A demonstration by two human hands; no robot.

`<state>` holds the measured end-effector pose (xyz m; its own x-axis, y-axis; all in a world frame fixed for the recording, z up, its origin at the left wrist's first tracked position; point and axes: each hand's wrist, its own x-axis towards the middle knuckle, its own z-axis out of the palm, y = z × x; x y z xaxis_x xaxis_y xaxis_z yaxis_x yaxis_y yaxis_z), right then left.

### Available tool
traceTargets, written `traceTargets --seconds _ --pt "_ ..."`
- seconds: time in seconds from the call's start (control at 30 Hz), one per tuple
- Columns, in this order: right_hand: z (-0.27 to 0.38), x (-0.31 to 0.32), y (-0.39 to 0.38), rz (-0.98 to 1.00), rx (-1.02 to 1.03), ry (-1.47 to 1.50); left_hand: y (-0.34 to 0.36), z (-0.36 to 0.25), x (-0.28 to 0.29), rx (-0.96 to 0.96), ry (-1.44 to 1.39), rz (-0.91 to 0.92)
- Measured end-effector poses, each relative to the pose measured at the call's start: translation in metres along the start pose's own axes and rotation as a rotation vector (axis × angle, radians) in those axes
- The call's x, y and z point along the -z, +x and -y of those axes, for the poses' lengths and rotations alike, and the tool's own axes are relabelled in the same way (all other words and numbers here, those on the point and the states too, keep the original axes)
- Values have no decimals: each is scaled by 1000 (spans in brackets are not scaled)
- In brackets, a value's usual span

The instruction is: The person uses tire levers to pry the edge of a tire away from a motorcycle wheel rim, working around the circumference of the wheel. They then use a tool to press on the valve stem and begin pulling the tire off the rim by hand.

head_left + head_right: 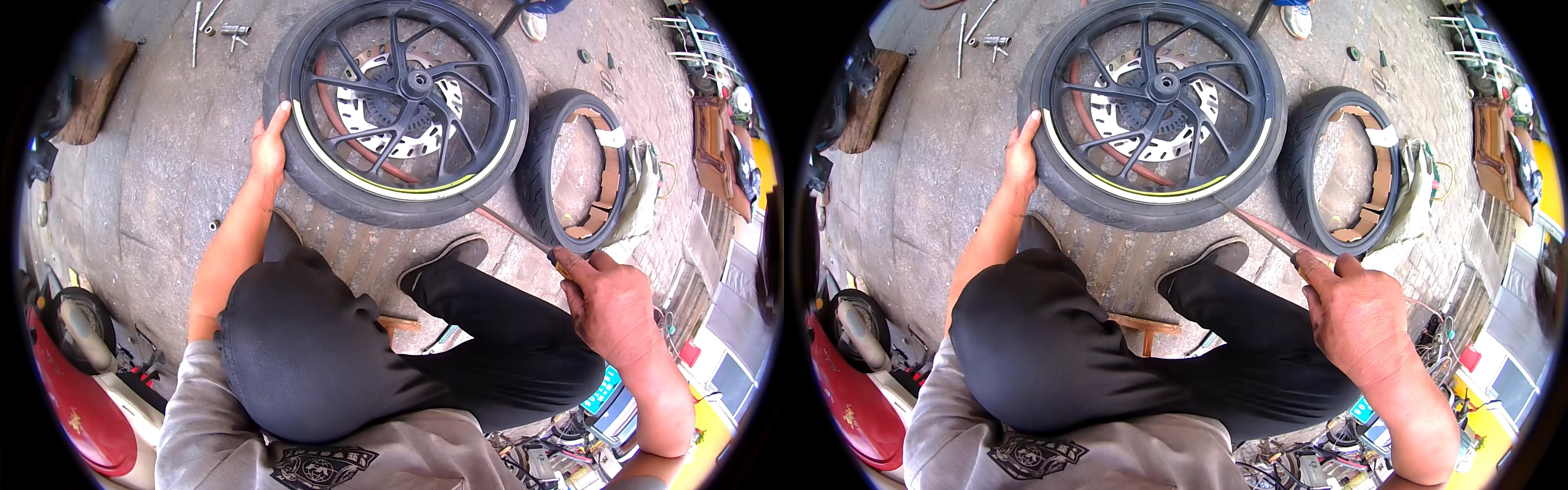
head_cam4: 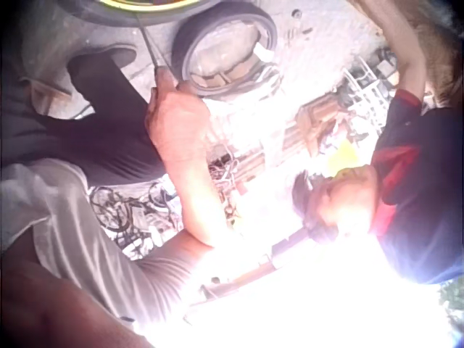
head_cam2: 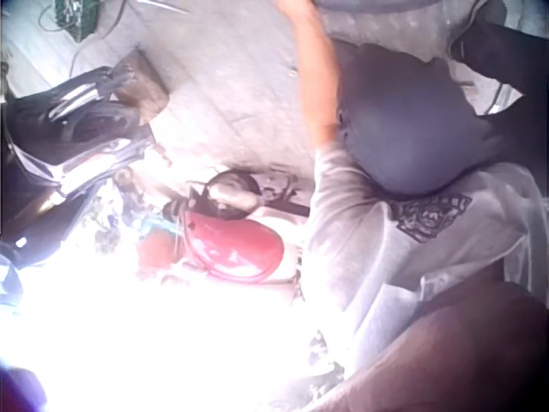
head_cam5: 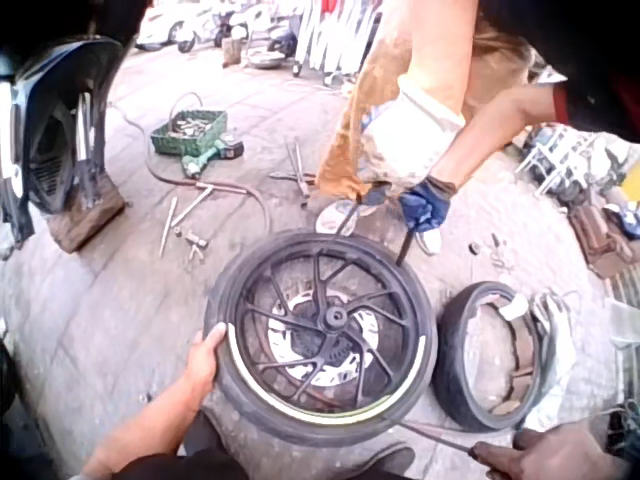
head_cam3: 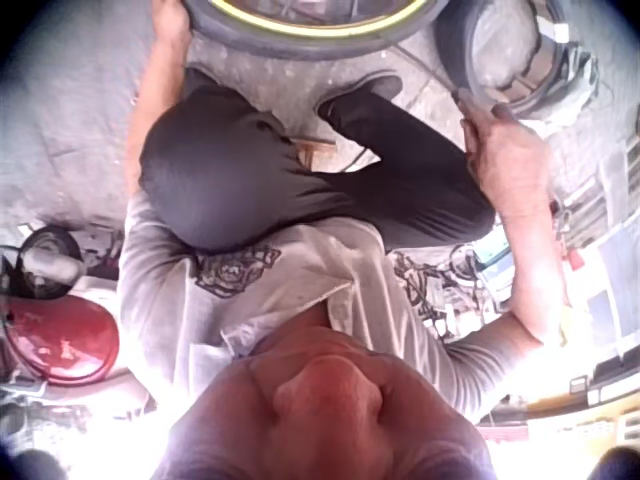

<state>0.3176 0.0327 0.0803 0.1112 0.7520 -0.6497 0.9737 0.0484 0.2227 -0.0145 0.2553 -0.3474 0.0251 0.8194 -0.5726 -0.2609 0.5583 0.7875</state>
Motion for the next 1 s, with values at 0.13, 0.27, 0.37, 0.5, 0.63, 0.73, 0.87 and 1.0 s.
traceTargets --seconds 0.13,0.27,0.37,0.5,0.63,0.73,0.87,1.0 --pt "-8 -1 17 28 44 47 -7 3 4 4 -35 7" --pt "-13 -5 35 17 75 51 -7 8 0 -13 -44 -12" --pt "-17 -7 52 -13 108 35 -11 8 -9 -23 -49 -30" --pt "-7 8 69 34 149 -33 -8 10 1 -42 -16 -59" --pt "-5 10 61 56 119 -52 -7 10 1 -51 76 -26" --pt "-9 3 51 27 101 -8 -6 10 6 -74 152 -12" --pt "-6 -1 44 46 69 -14 -1 8 13 -77 265 1" --pt "9 -3 35 80 42 -20 -7 7 12 -73 419 -53"
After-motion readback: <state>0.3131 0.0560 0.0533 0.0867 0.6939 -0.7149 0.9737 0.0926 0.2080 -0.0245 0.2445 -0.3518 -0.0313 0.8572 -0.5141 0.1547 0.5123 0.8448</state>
